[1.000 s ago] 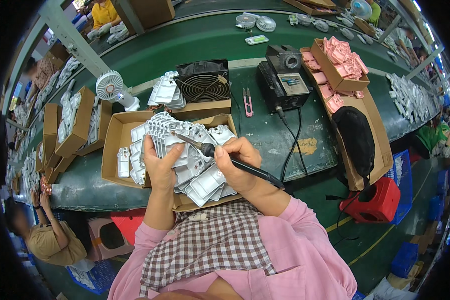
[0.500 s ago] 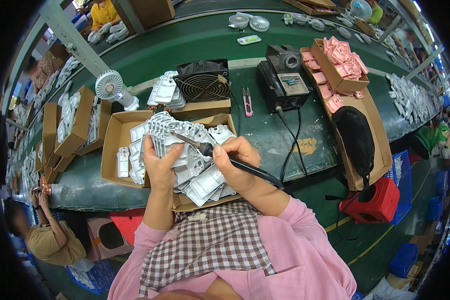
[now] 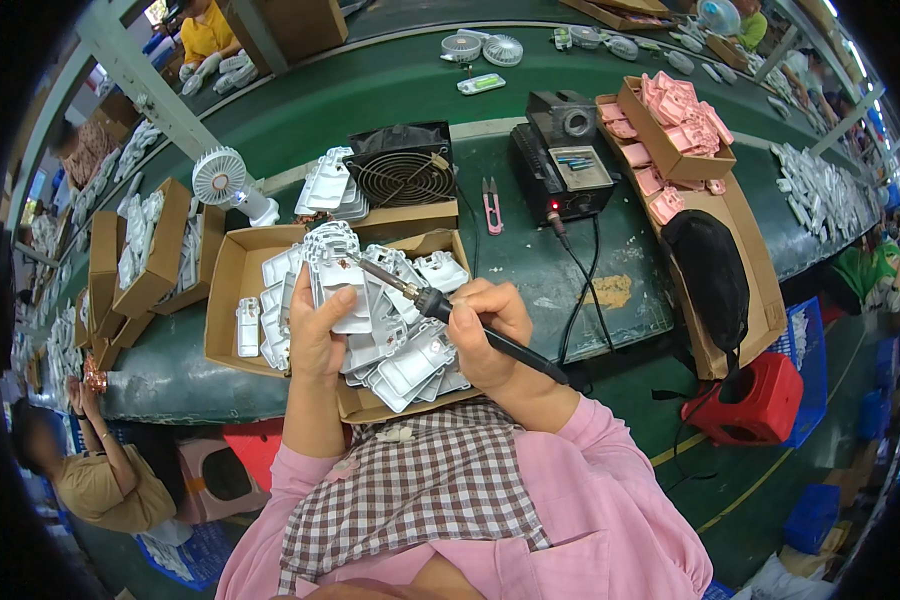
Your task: The person solders components in plastic casings using a soldering iron, places the soldering iron on its stand, and pushes a box across the table.
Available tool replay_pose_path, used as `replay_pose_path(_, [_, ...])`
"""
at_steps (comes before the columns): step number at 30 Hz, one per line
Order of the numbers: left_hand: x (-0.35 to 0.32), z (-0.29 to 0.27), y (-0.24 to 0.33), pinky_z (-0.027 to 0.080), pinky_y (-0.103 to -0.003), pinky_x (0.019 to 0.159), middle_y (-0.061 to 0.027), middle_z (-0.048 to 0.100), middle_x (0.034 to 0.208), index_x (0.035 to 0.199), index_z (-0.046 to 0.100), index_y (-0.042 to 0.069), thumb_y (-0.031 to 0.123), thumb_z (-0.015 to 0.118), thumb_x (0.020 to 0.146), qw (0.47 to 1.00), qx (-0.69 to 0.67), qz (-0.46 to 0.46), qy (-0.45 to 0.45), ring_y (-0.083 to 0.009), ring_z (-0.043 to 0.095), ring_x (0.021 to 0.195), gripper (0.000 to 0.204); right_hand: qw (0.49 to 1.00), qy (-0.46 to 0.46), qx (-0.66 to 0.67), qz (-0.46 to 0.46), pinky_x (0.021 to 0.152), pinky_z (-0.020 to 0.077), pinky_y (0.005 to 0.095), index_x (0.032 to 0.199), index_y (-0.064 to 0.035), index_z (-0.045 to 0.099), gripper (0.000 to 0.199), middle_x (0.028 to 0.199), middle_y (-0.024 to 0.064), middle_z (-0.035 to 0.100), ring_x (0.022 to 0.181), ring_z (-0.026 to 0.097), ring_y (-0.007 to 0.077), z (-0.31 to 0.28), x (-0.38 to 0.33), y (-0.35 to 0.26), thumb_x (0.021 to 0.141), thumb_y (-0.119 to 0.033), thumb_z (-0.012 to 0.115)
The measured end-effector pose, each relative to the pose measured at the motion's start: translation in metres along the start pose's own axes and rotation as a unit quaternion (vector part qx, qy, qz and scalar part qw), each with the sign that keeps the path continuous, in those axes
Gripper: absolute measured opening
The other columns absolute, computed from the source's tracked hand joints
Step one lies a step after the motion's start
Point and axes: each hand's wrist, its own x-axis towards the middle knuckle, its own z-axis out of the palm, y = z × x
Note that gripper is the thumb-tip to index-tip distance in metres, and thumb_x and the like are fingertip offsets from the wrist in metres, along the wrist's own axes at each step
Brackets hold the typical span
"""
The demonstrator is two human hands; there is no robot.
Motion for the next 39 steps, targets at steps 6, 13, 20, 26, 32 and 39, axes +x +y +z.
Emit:
replay_pose_path(6, [0.002,0.002,-0.002,0.047,-0.028,0.085,-0.0081,0.06,0.109,0.123,0.045,0.0,0.009,0.077,0.074,1.0,-0.006,0.016,-0.006,-0.0155,0.059,0.096,0.058,0.999,0.0,0.035,-0.032,0.054,0.0377,0.0197,0.091,-0.0027,0.047,0.013,0.079,0.0075,0.054,0.061,0.044,0.0067,0.002,0.0,0.003,0.088,-0.007,0.058])
replay_pose_path(13, [0.005,0.002,-0.005,0.046,-0.027,0.085,-0.0065,0.059,0.107,0.121,0.047,0.0,0.014,0.07,0.083,0.998,0.019,0.04,0.04,-0.0122,0.057,0.094,0.046,0.999,-0.013,0.026,-0.031,0.054,0.0376,0.0198,0.092,-0.0024,0.047,0.012,0.079,0.0073,0.053,0.061,0.043,0.0067,0.004,0.002,0.004,0.088,-0.005,0.057])
replay_pose_path(20, [0.006,0.005,-0.007,0.046,-0.026,0.084,-0.0071,0.059,0.106,0.119,0.047,0.0,0.006,0.068,0.082,0.994,0.022,0.075,0.071,-0.0118,0.057,0.092,0.043,1.0,-0.006,-0.002,-0.003,0.053,0.0372,0.0206,0.09,-0.0019,0.047,0.011,0.077,0.0069,0.054,0.061,0.043,0.0063,0.005,0.003,0.0,0.087,-0.004,0.057])
replay_pose_path(26, [0.005,0.0,-0.009,0.046,-0.025,0.081,-0.007,0.059,0.105,0.118,0.047,0.0,0.0,0.067,0.079,0.979,0.09,0.141,0.116,-0.0111,0.057,0.09,0.044,0.997,-0.018,-0.077,0.014,0.053,0.038,0.0212,0.084,-0.0015,0.048,0.012,0.074,0.0055,0.056,0.06,0.045,0.0059,0.005,0.005,-0.001,0.086,-0.005,0.059])
replay_pose_path(32, [0.002,0.002,-0.007,0.044,-0.027,0.086,-0.0079,0.057,0.111,0.119,0.047,0.0,0.004,0.063,0.083,0.927,0.171,0.268,0.198,-0.0138,0.055,0.097,0.039,0.998,-0.001,-0.066,0.022,0.05,0.036,0.0209,0.083,-0.0023,0.046,0.012,0.071,0.0048,0.053,0.056,0.043,0.0057,0.011,0.004,-0.001,0.087,-0.005,0.056])
replay_pose_path(39, [0.001,-0.003,-0.003,0.044,-0.028,0.088,-0.0093,0.053,0.116,0.123,0.039,0.0,0.004,0.063,0.085,0.898,0.163,0.319,0.256,-0.0151,0.053,0.101,0.045,0.999,0.001,-0.022,0.029,0.053,0.0398,0.0209,0.085,-0.0019,0.047,0.011,0.076,0.0067,0.055,0.06,0.046,0.006,0.006,0.003,-0.001,0.086,-0.004,0.058])
